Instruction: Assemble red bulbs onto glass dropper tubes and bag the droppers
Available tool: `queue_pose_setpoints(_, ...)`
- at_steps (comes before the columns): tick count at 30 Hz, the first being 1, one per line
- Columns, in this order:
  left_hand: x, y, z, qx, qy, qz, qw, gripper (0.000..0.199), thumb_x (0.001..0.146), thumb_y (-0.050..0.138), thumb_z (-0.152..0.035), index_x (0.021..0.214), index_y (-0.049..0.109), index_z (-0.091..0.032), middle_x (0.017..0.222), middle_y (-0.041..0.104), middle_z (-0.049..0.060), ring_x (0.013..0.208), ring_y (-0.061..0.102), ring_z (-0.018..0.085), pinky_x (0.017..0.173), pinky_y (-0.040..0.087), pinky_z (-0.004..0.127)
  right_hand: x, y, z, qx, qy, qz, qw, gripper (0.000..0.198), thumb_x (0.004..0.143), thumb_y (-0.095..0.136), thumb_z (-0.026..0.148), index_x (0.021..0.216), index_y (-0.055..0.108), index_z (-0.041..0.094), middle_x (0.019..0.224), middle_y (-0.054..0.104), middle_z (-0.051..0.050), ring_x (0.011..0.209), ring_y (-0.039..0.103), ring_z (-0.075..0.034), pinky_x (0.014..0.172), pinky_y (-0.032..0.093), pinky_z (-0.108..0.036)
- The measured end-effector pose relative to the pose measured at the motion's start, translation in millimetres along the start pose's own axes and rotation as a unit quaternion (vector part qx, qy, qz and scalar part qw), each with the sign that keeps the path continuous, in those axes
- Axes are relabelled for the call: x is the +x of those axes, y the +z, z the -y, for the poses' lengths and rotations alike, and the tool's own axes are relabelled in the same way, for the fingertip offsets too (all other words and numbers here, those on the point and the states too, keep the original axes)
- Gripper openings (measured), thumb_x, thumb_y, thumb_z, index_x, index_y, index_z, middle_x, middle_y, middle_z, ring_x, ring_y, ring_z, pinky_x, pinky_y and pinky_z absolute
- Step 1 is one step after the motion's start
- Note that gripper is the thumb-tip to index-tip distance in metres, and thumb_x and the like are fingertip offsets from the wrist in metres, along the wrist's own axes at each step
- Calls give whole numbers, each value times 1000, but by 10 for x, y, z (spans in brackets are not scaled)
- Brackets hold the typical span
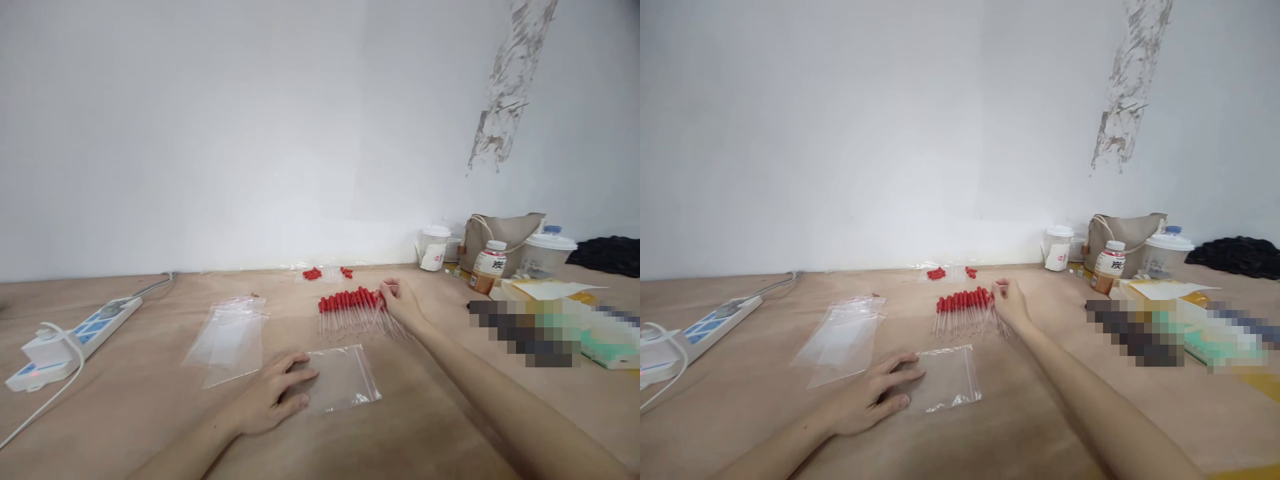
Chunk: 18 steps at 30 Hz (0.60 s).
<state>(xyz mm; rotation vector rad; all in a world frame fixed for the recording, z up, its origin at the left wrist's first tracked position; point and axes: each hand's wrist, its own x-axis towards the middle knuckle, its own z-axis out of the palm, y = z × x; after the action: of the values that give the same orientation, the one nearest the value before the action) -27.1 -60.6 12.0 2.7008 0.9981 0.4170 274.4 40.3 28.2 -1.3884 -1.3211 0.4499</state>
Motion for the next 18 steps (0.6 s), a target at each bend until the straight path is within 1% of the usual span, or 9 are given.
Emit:
queue_pose_setpoints(2, 13, 10, -6, 2, 0, -7, 1000, 40, 84, 44, -37, 123, 42, -30, 128, 38, 5, 118, 33, 25, 98, 29, 42, -209, -156, -87, 118, 34, -5, 992, 24, 74, 46, 36, 90, 41, 19, 62, 58, 2, 44, 51, -10, 42, 40, -21)
queue_pose_setpoints(4, 26, 23, -11, 3, 4, -13, 1000, 41, 84, 44, -37, 125, 40, -29, 129, 39, 5, 118, 33, 24, 98, 29, 42, -404, -248, -164, 185, 79, -5, 980, 24, 71, 51, 37, 85, 41, 19, 60, 56, 3, 42, 48, -9, 39, 39, -20)
queue_pose_setpoints(6, 35, 33, -15, 2, 7, -18, 1000, 41, 84, 43, -36, 125, 39, -29, 128, 39, 5, 118, 34, 24, 97, 30, 41, -552, -275, -217, 215, 109, -12, 970, 23, 70, 54, 37, 80, 42, 19, 59, 55, 3, 43, 49, -8, 40, 39, -19)
queue_pose_setpoints(9, 40, 32, -25, 0, 6, -21, 1000, 41, 84, 43, -36, 125, 39, -29, 128, 40, 5, 118, 34, 24, 97, 31, 41, -675, -233, -243, 252, 130, -17, 959, 22, 69, 55, 37, 79, 43, 20, 60, 54, 3, 45, 50, -8, 42, 41, -19)
queue_pose_setpoints(12, 44, 24, -40, 1, 4, -18, 1000, 42, 84, 43, -37, 125, 39, -29, 128, 40, 5, 118, 34, 24, 97, 31, 40, -744, -157, -218, 285, 154, 4, 946, 20, 71, 54, 35, 77, 41, 22, 60, 54, 3, 45, 52, -8, 42, 43, -20)
queue_pose_setpoints(15, 61, 26, -59, -6, 1, -20, 1000, 42, 84, 43, -37, 125, 38, -28, 128, 40, 5, 117, 35, 24, 97, 31, 40, -818, -97, -173, 336, 207, 15, 919, 19, 71, 55, 31, 78, 40, 22, 60, 54, 4, 47, 55, -10, 46, 47, -22)
queue_pose_setpoints(17, 80, 34, -74, -10, -3, -20, 1000, 44, 84, 43, -38, 126, 37, -27, 128, 40, 6, 116, 36, 23, 97, 32, 39, -863, -92, -150, 359, 238, 43, 901, 19, 70, 58, 28, 77, 40, 22, 62, 56, 2, 52, 58, -11, 53, 49, -25)
queue_pose_setpoints(18, 90, 39, -81, -10, -6, -20, 1000, 44, 84, 43, -38, 126, 36, -26, 128, 40, 6, 116, 36, 23, 97, 31, 39, -878, -104, -146, 357, 243, 76, 899, 20, 69, 59, 28, 75, 42, 21, 64, 57, 1, 54, 59, -12, 56, 50, -26)
